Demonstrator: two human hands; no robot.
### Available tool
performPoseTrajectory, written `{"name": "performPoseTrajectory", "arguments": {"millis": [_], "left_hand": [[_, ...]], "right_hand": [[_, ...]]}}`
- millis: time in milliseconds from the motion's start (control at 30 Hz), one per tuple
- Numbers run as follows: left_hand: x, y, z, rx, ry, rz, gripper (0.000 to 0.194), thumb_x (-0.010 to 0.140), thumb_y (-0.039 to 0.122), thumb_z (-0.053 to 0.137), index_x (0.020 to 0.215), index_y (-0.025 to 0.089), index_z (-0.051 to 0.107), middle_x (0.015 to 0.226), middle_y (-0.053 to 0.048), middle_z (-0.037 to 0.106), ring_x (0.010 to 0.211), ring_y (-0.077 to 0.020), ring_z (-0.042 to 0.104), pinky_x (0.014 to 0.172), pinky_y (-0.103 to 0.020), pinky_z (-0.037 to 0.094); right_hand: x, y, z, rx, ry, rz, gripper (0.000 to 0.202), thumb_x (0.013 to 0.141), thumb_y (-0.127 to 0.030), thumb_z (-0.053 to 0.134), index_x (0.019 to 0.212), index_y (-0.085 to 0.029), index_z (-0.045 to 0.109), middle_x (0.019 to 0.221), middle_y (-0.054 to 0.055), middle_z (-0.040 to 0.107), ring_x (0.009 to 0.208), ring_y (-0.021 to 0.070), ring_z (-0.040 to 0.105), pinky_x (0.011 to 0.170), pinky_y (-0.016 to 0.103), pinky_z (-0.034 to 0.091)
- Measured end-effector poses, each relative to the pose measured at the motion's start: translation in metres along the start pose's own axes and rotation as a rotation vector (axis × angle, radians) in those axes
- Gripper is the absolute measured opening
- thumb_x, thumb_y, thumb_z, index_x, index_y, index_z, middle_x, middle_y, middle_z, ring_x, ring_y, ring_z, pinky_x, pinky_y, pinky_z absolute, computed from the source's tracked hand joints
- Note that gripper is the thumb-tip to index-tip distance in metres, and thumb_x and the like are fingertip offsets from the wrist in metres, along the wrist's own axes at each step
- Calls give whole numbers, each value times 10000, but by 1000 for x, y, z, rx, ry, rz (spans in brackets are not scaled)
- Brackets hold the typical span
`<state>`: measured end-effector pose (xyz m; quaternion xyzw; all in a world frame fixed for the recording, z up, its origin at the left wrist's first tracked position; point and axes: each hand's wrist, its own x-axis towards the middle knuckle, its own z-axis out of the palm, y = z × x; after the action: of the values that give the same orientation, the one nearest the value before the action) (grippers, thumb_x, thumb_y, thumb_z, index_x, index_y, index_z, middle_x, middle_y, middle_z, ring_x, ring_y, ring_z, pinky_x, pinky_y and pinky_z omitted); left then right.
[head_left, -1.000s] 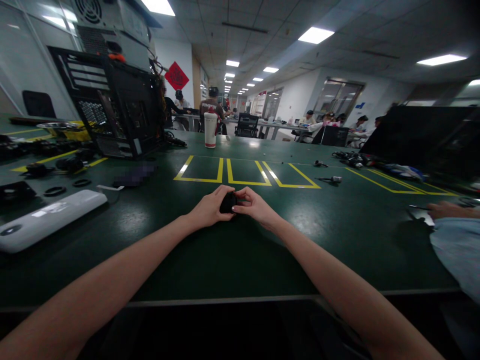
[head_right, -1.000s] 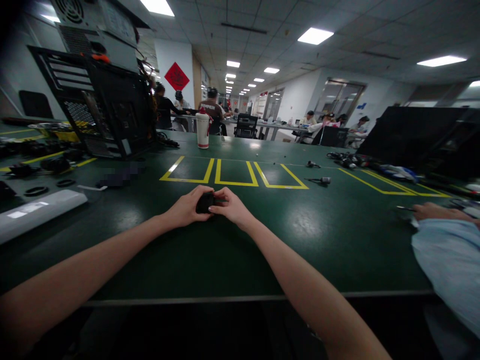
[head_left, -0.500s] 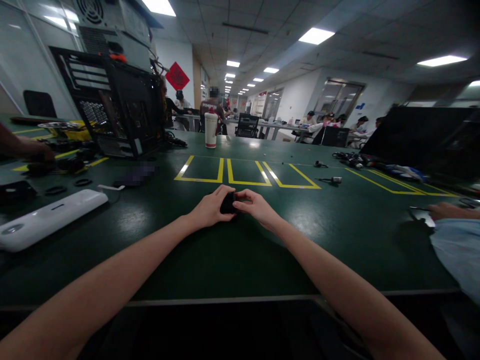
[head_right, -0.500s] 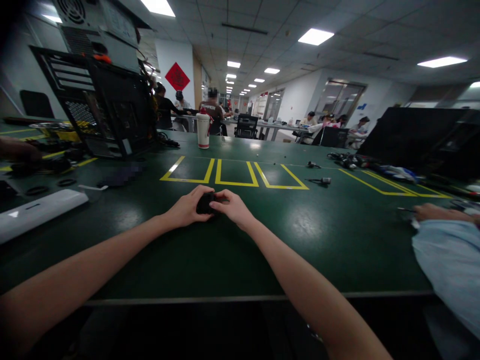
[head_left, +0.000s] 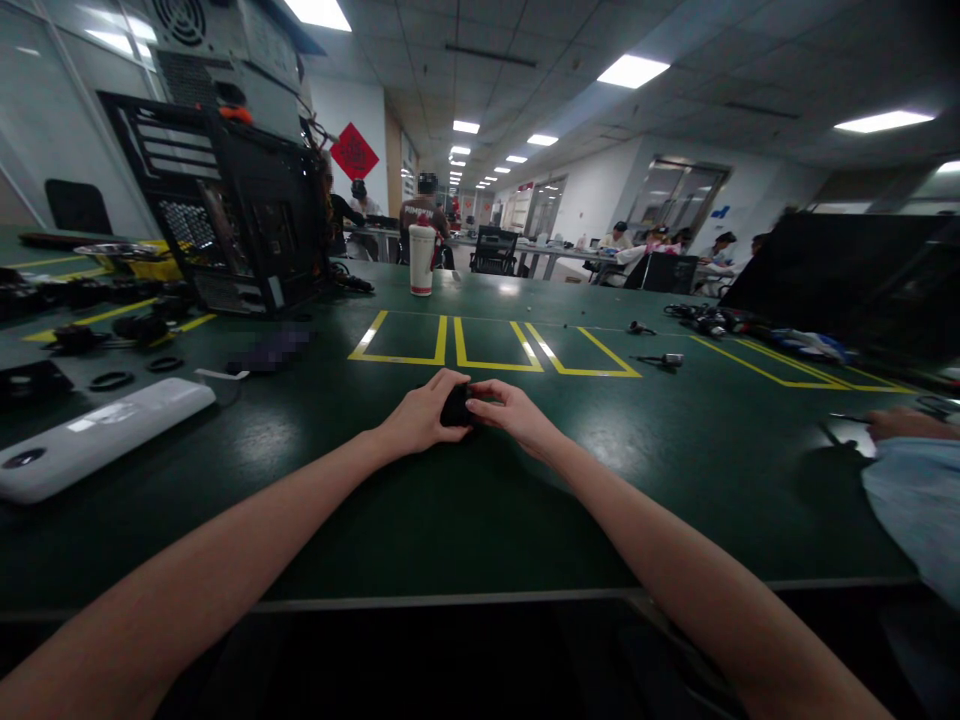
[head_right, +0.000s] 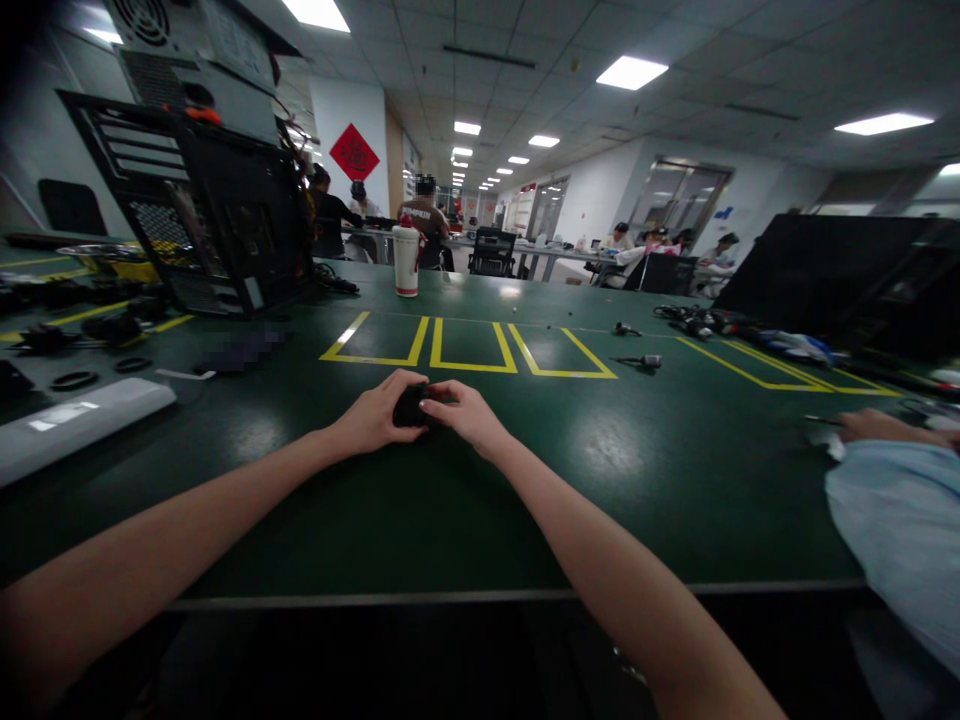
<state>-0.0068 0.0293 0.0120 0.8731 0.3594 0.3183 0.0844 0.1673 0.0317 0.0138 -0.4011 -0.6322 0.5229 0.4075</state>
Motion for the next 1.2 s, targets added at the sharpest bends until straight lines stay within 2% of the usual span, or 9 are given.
{"name": "performPoseTrajectory", "arguments": {"millis": [100,233,367,567,667,800,933,1067,1200], "left_hand": [[0,1,0,-3,-2,-3,553,665,307,632,1138,230,355,1111,-49,450,964,-222,515,791,-369,449],[0,1,0,9,-3,-4,544,669,302,627,1134,228,354,1106,-50,452,969,-226,514,792,-371,451],[0,1,0,12,-9,-1,558,670,311,628,1143,228,345,1114,-48,447,973,-224,510,795,-368,451],[1,1,0,19,-11,-12,554,669,318,631,1137,226,349,1109,-47,447,950,-215,516,784,-363,452],[0,1,0,21,-9,-6,549,667,311,632,1130,225,352,1102,-45,449,948,-213,514,780,-357,452],[0,-1,2,26,0,-6,548,667,301,629,1130,225,346,1097,-42,450,949,-212,514,772,-349,454],[1,-1,2,34,-6,-7,567,668,315,630,1145,229,337,1115,-44,442,962,-216,510,787,-356,451],[1,0,0,35,-11,-11,557,673,319,627,1142,227,340,1113,-45,443,956,-214,509,784,-357,453],[1,1,-1,30,-10,-9,548,667,318,631,1129,224,351,1103,-45,445,945,-212,512,776,-355,455]], "right_hand": [[-1,-2,-2,-53,-20,-55,267,626,-241,663,855,-170,546,912,31,574,827,142,555,803,348,440],[-3,-2,-3,-78,-54,-116,310,593,-213,687,853,-192,521,894,12,565,860,144,542,791,334,442],[-2,1,-2,-65,-17,-103,211,666,-291,626,821,-196,517,846,8,566,812,137,545,734,319,455],[2,-1,0,-80,35,-79,252,628,-236,652,843,-166,542,896,29,573,820,139,549,787,338,441],[1,-3,-2,-88,4,-64,262,622,-207,652,855,-162,542,919,34,570,836,143,554,813,352,431],[-2,-2,-3,-74,-54,-132,314,583,-187,683,843,-186,507,897,13,558,893,153,536,795,339,441],[0,1,-2,-117,-7,-161,206,658,-268,629,807,-186,512,854,7,561,855,141,533,793,340,431],[3,1,-1,-101,38,-132,211,647,-254,636,811,-176,527,857,12,566,814,135,546,791,337,434],[3,-1,-2,-60,0,-52,279,630,-221,649,881,-162,541,937,40,571,834,138,562,829,350,425]]}}
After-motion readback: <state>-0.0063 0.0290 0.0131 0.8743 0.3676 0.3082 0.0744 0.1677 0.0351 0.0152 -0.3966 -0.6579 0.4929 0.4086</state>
